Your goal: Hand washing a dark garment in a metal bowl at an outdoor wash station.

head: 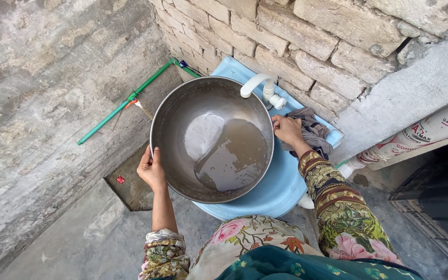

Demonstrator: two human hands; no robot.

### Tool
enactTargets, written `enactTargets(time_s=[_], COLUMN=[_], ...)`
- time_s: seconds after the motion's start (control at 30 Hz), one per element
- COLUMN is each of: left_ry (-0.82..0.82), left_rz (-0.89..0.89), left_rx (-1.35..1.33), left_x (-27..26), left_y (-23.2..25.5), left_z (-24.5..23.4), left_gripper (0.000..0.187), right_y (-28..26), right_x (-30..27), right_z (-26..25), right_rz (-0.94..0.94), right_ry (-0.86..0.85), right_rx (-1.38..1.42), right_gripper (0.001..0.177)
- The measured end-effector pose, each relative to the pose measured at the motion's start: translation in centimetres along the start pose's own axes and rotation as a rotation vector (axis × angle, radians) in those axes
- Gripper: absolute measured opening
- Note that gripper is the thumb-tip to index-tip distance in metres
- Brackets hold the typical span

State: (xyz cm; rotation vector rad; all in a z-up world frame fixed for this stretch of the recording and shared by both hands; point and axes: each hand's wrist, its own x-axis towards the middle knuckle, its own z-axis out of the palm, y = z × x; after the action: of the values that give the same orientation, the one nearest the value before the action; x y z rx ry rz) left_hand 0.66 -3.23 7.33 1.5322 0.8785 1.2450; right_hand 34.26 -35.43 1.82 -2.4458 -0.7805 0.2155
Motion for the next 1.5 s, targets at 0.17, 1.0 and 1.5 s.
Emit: enactTargets(time_s=[0.17,1.0,1.5], left_ry=[0.019,-0.007,-0.025], left_rz=[0.052,0.250,0.311], left_rx=[0.045,0.103,0.126], left_x=[-0.5,-1.8,-2.2], left_y=[0.7,6.6,9.3], left_z=[-0.1,-0.5,-0.1], left_gripper=[0.030,0.030,0.031], right_y=[0.4,-0.5,-0.7], right_x=[0.1,0.6,0.2], right_z=[0.5,1.3,0.6], right_rz=[-0.013,-0.016,-0.020], right_ry=[-0.006,-0.059,-0.072], right_rx=[-0.019,0.020,0.091], right_gripper=[0.033,0.048,0.059])
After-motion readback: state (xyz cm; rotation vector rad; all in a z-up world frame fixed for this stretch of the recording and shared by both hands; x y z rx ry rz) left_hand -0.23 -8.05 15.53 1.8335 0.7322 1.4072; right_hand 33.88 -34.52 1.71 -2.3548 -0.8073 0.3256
